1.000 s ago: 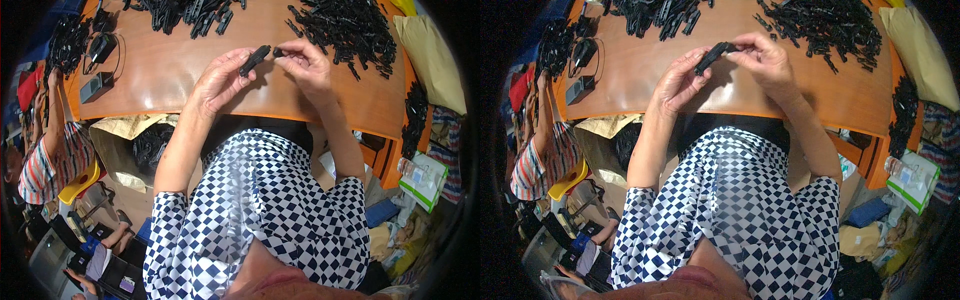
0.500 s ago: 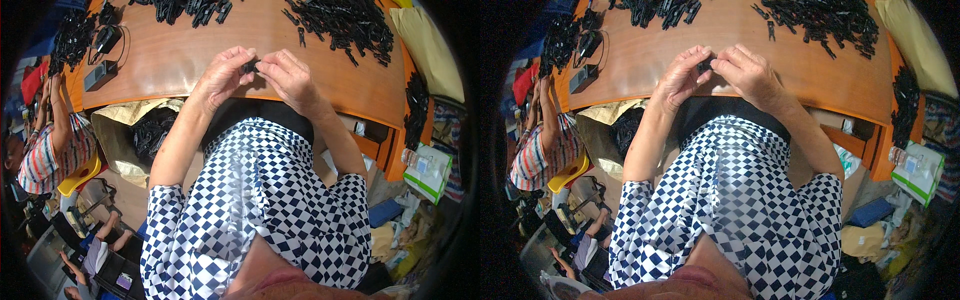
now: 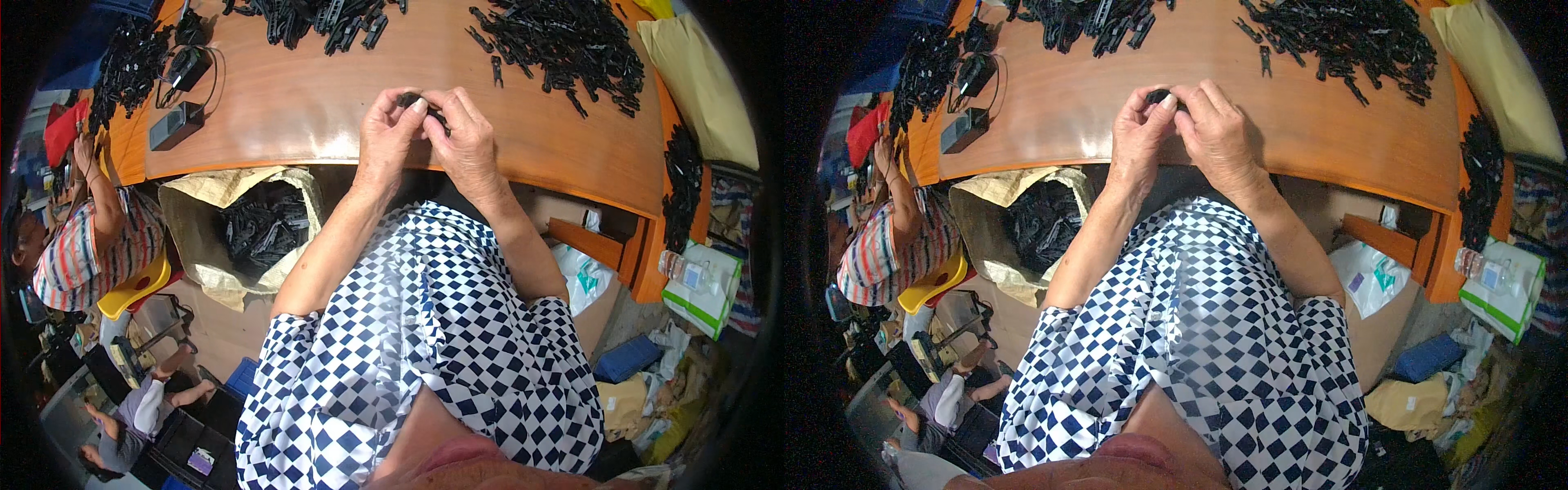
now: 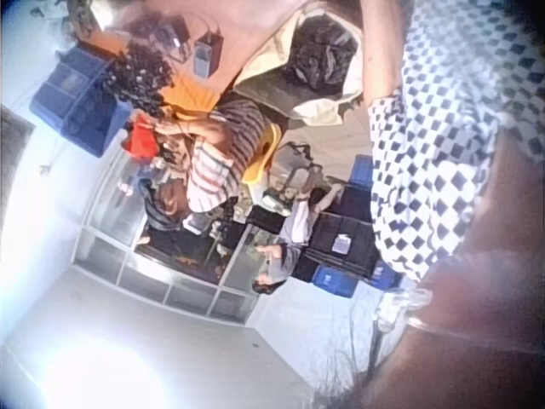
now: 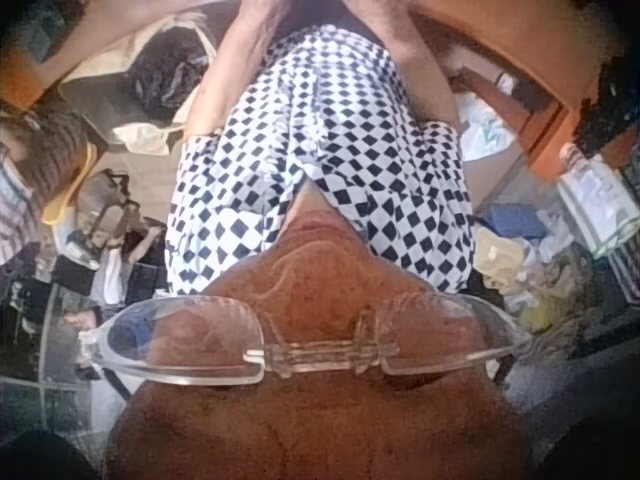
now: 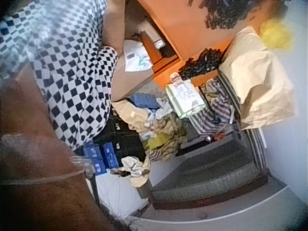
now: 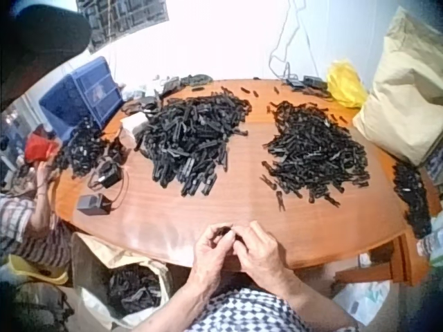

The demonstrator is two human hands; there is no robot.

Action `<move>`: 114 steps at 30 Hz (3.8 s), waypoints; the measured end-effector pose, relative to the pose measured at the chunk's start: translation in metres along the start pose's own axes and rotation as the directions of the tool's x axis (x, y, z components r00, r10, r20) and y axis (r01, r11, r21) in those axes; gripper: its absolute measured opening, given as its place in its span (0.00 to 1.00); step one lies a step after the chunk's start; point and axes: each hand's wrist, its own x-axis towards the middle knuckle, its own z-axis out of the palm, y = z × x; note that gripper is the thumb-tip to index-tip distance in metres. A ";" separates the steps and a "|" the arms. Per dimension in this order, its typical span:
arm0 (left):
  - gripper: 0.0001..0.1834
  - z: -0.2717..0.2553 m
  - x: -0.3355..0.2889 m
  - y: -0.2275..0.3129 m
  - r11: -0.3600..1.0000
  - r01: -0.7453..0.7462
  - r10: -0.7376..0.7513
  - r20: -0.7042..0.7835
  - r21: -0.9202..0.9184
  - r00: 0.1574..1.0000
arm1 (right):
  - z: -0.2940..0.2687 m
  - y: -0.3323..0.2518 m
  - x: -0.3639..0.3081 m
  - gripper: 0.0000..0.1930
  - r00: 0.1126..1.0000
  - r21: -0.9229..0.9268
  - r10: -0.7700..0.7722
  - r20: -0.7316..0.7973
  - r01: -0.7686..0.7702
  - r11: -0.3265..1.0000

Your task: The person assembles plastic components by picking up individual pieces from the table, fitting them together by hand, and dropping the assembled parts into a bag.

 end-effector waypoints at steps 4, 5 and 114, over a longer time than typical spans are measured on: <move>0.10 -0.018 0.005 0.004 0.999 0.047 -0.047 0.022 0.010 0.999 | 0.002 -0.003 0.002 0.18 0.994 0.120 0.034 0.102 -0.047 0.992; 0.11 -0.022 0.003 0.008 0.998 0.054 -0.054 0.006 0.039 0.999 | 0.001 -0.007 0.003 0.18 0.994 0.122 0.035 0.105 -0.047 0.991; 0.13 -0.039 0.025 0.035 0.983 0.095 -0.092 -0.023 0.156 0.995 | 0.030 0.014 -0.002 0.09 0.961 0.308 0.257 0.103 -0.277 0.910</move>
